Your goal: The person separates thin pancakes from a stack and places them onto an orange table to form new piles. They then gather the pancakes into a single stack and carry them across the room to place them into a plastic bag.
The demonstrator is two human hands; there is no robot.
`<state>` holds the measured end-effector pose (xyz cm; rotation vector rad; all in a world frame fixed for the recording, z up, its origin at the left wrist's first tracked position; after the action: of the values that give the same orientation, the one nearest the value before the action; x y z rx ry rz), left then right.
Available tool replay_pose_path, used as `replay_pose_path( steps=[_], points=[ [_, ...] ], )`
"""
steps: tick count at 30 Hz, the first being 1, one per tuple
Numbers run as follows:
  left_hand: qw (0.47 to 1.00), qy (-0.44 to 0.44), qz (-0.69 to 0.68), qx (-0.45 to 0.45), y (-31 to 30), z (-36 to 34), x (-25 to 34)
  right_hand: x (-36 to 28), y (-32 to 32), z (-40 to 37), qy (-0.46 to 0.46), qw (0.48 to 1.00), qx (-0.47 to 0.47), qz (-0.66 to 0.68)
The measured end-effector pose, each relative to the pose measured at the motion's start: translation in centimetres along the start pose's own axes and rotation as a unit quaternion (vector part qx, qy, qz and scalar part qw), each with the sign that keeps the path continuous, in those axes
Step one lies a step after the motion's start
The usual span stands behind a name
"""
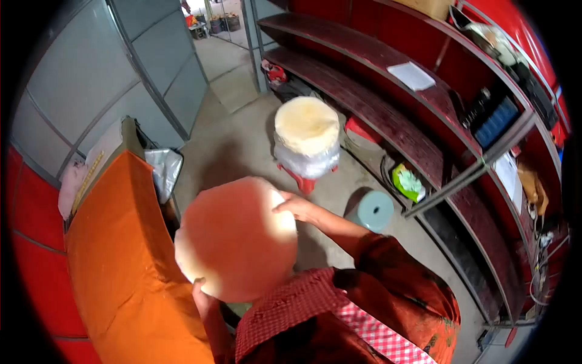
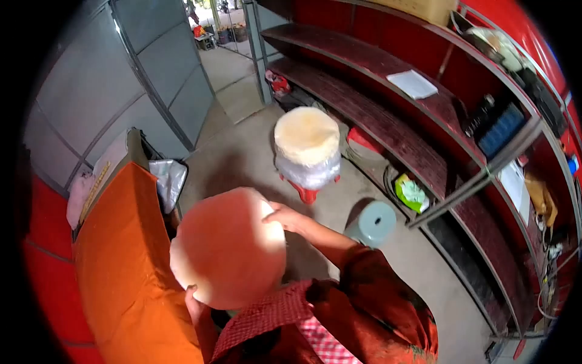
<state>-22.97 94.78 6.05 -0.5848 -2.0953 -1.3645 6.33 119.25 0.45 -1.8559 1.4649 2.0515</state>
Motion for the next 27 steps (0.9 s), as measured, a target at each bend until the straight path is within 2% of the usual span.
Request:
replay_pose_path(
  steps=[1, 3, 4, 6, 7, 10, 13, 15, 16, 17, 19, 22, 25, 26, 27],
  points=[
    [1.000, 0.010, 0.023, 0.009, 1.1, 3.5, 0.5, -1.5, -2.2, 0.8, -0.008, 0.999, 0.029, -0.011],
    [0.998, -0.052, -0.011, 0.018, 1.4, 11.4, 0.1, -5.0, -5.0, 1.1, -0.078, 0.994, 0.076, 0.010],
    [0.996, -0.075, -0.010, -0.044, -0.5, 16.2, -1.2, -5.7, -7.5, 1.2, -0.085, 0.990, 0.107, 0.013],
    [0.989, -0.099, 0.017, -0.113, 2.5, 22.1, -1.8, -8.3, -11.7, 1.0, -0.100, 0.983, 0.155, 0.016],
    [0.987, -0.099, 0.041, -0.120, 7.3, 24.2, -1.6, -10.3, -12.7, 0.4, -0.107, 0.979, 0.171, 0.014],
    [0.987, -0.119, 0.082, -0.072, 7.9, 35.6, -5.8, -13.5, -19.6, 2.3, -0.127, 0.971, 0.204, 0.015],
    [0.966, -0.182, 0.061, -0.173, 17.3, 40.8, -7.0, -16.5, -25.6, 2.5, -0.107, 0.955, 0.273, 0.050],
    [0.962, -0.208, 0.079, -0.156, 21.2, 45.2, -8.3, -17.4, -30.4, 3.7, -0.098, 0.947, 0.300, 0.048],
    [0.962, -0.221, 0.083, -0.136, 21.9, 46.4, -9.0, -17.9, -31.7, 3.4, -0.046, 0.932, 0.355, 0.053],
    [0.958, -0.226, 0.100, -0.147, 23.1, 48.5, -9.7, -16.6, -35.5, 4.7, -0.087, 0.938, 0.319, 0.106],
    [0.949, -0.234, 0.125, -0.168, 24.7, 53.0, -11.6, -17.2, -38.8, 5.2, -0.121, 0.936, 0.315, 0.097],
    [0.937, -0.287, 0.126, -0.156, 25.0, 58.9, -15.2, -19.3, -41.7, 5.5, -0.091, 0.930, 0.342, 0.102],
    [0.933, -0.290, 0.105, -0.187, 28.9, 62.7, -17.8, -19.6, -46.5, 5.4, -0.095, 0.898, 0.414, 0.117],
    [0.930, -0.302, 0.129, -0.163, 28.8, 64.4, -18.6, -19.7, -48.1, 5.3, -0.084, 0.894, 0.424, 0.122],
    [0.924, -0.317, 0.125, -0.175, 29.3, 65.9, -19.6, -19.7, -49.4, 4.8, -0.072, 0.889, 0.434, 0.126]
  ],
)
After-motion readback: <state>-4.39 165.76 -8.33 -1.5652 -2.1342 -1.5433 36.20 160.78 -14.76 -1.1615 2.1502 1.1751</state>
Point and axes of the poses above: each hand's wrist, its own z-axis towards the middle knuckle, its own y-axis out of the palm, x = y × z, the point moved 4 cm from there along z, towards the middle knuckle, and after that the axes turned 2 degrees about -x, right-handed, at the moved point
